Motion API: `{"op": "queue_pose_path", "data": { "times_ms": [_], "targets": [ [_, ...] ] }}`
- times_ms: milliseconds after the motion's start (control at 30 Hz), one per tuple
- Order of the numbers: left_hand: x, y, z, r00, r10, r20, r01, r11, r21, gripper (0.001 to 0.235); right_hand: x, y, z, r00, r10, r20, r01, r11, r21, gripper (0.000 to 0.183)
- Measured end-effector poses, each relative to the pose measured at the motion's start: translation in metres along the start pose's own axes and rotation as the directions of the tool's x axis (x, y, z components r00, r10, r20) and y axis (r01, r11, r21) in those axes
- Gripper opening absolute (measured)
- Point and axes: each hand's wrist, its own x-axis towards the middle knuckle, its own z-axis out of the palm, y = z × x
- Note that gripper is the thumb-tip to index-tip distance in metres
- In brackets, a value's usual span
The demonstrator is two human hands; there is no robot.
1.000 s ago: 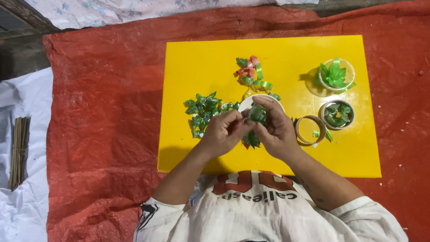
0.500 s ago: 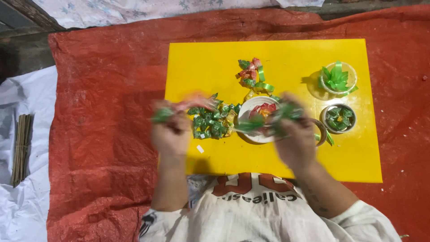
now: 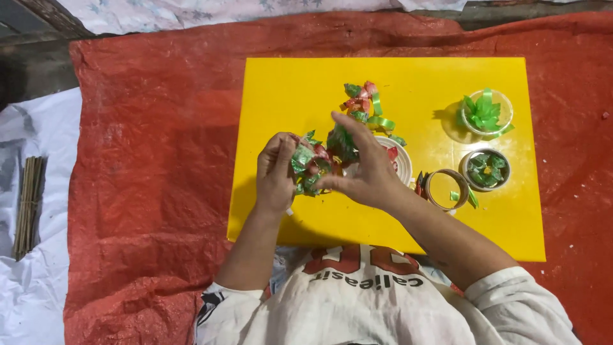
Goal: Attaching small green decorative leaves and tape to a red flower on a plate.
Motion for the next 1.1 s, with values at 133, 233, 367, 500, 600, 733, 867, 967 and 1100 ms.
{"op": "queue_pose_path", "data": {
  "times_ms": [133,233,367,500,600,733,867,967,1100],
  "targets": [
    [-0.001,0.008,-0.01,0.997,-0.027,-0.066,0.026,0.999,-0.022,0.023,0.03,0.04,0.017,0.994,0.101,-0.034,-0.099,0.994,0.05,0.092],
    [0.0,-0.004,-0.023,0.989,-0.075,-0.129,0.056,0.988,-0.141,0.028,0.051,0.09,0.032,0.98,0.178,0.086,-0.193,0.955,0.226,0.063],
    [-0.004,-0.004,-0.03,0.989,-0.108,-0.103,0.087,0.978,-0.191,0.03,0.051,0.114,0.042,0.899,0.379,0.221,-0.312,0.906,-0.287,0.069],
    [-0.006,-0.004,-0.028,0.993,-0.026,-0.114,0.035,0.996,0.083,0.026,0.033,0.07,0.039,0.984,0.155,0.09,-0.114,0.931,-0.347,0.032],
    [-0.005,-0.048,-0.041,0.995,-0.027,-0.099,0.038,0.993,0.113,0.022,0.026,0.013,0.032,0.97,0.145,0.198,-0.104,0.974,-0.202,0.073],
    [-0.012,-0.025,-0.013,0.999,-0.018,-0.045,0.027,0.976,0.214,0.02,0.012,0.03,0.029,0.96,-0.276,0.051,0.272,0.87,-0.411,0.054],
    [-0.02,-0.011,-0.004,0.996,0.082,0.044,-0.091,0.955,0.282,0.021,0.0,0.023,0.019,0.956,-0.294,0.019,0.294,0.955,-0.021,0.029],
    [-0.019,-0.025,-0.008,0.999,0.027,0.039,-0.031,0.995,0.098,0.018,-0.007,0.04,0.027,0.999,-0.023,0.05,-0.002,0.891,0.453,0.027],
    [-0.021,-0.028,-0.008,0.991,-0.127,0.029,0.13,0.96,-0.248,0.014,-0.008,0.019,0.04,0.954,0.257,0.157,-0.249,0.379,0.891,0.03]
  ]
}}
